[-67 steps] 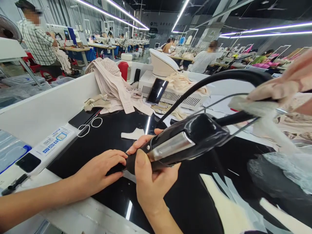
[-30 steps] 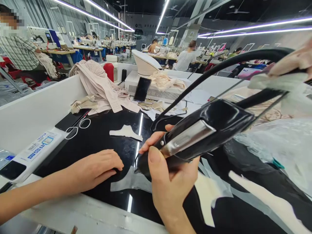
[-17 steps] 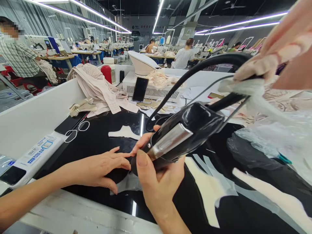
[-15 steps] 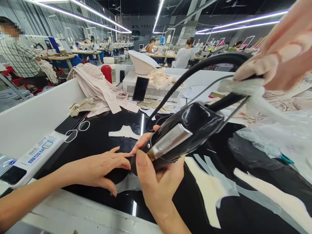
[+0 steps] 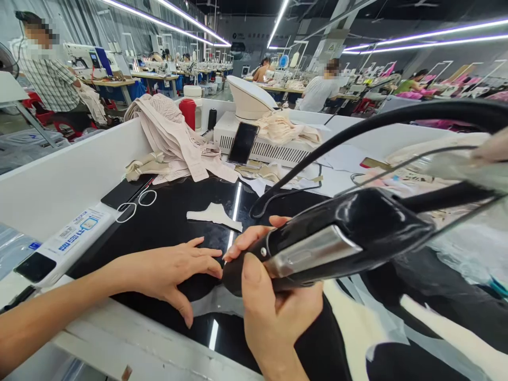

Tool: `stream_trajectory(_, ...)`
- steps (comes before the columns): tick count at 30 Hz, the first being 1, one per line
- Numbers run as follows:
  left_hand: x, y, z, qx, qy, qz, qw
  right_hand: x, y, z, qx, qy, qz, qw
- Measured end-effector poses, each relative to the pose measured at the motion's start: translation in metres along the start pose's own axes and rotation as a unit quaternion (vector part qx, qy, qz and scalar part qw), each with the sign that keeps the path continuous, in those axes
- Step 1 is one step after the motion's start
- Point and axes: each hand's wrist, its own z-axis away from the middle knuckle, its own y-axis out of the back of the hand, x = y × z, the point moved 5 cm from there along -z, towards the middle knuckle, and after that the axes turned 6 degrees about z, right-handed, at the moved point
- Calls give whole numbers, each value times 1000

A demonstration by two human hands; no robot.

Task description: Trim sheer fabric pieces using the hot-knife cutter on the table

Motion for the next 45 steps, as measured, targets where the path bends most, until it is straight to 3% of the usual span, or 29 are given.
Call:
stream_trajectory(12, 3, 0, -2, 6, 0, -14, 1000, -8, -9, 6, 8, -32, -31, 999)
stream_trajectory(21, 2, -1, -3, 5, -16, -4, 1000, -8, -18, 17, -63, -36, -58, 996)
stream_trajectory(26, 6, 0, 0, 18, -31, -11, 999, -10, -17, 11, -42, -41, -49, 997)
stream_trajectory(31, 6, 7, 7, 53, -61, -78, 994, -21, 2, -8, 36, -26, -17, 999)
stream_trajectory(35, -6, 17, 11, 62, -33, -143, 987, -22, 17, -15, 55, -20, 9, 998)
stream_trajectory(37, -13, 25, 14, 97, -7, -200, 975, -22, 20, -15, 55, -5, 13, 998)
stream_trajectory(41, -12, 35, 17, 227, 41, -286, 930, -18, 18, -13, 42, 11, 0, 999)
stream_trajectory(45, 2, 22, 8, 257, 51, -179, 948, -12, 14, -14, 40, 15, -6, 999)
